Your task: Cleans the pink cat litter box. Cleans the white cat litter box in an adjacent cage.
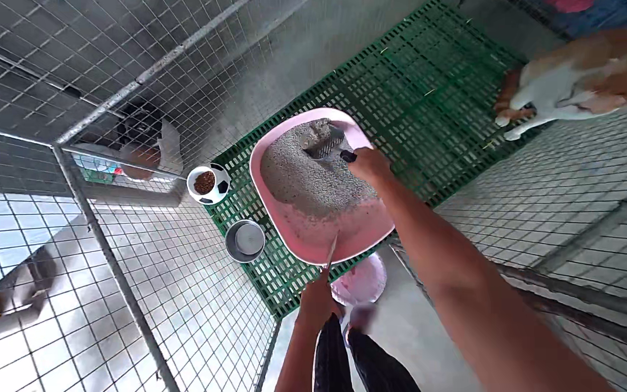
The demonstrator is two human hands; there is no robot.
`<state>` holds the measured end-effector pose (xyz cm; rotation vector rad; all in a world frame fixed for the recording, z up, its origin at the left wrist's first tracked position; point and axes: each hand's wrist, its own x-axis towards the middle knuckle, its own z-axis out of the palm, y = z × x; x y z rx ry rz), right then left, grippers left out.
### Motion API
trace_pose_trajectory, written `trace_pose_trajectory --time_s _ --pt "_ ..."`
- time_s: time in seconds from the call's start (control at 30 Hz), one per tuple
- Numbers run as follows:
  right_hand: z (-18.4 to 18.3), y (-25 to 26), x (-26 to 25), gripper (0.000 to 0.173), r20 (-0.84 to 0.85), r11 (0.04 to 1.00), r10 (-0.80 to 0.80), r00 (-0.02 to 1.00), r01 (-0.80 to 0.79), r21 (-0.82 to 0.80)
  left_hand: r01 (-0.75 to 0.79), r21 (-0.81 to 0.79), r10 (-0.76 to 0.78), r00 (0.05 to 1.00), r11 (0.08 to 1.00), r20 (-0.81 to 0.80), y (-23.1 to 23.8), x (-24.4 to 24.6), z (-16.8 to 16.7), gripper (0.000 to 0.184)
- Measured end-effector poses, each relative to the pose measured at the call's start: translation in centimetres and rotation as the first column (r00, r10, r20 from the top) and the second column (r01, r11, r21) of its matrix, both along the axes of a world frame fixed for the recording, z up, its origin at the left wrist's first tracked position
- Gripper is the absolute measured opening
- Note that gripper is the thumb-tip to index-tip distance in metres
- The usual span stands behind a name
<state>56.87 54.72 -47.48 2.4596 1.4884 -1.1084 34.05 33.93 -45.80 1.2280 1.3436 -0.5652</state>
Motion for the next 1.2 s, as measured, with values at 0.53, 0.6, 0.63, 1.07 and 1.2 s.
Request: trace_pose_trajectory --time_s 0.53,0.6,0.63,1.07,1.2 --pt "-7.5 -12.3 -1.3 0.051 -0.378 0.922 -0.184 0.907 0.292 0.254 -0.559 0.054 0.553 0.828 0.828 0.095 -5.5 -0.6 -2.5 0.051" --pt "-5.4 -12.4 -1.0 0.051 -0.348 0.932 -0.225 0.910 0.305 0.195 -0.615 0.075 0.608 0.788 0.785 0.090 -6.1 -0.8 -2.3 0.051" --pt "-4.3 -12.5 -1.0 0.051 -0.338 0.942 -0.226 0.914 0.293 0.163 -0.631 0.091 0.625 0.775 0.770 0.092 -6.2 -0.9 -2.1 0.051" --pt "1.6 -18.9 -0.6 0.046 -0.243 0.984 -0.143 0.959 0.164 0.067 -0.749 0.163 0.725 0.663 0.642 0.188 -6.7 -1.3 1.2 0.051" --pt "2.1 -21.2 -0.3 0.046 -0.165 0.995 -0.103 0.981 0.105 0.002 -0.732 0.182 0.707 0.682 0.657 0.188 -7.4 -1.2 0.8 0.051"
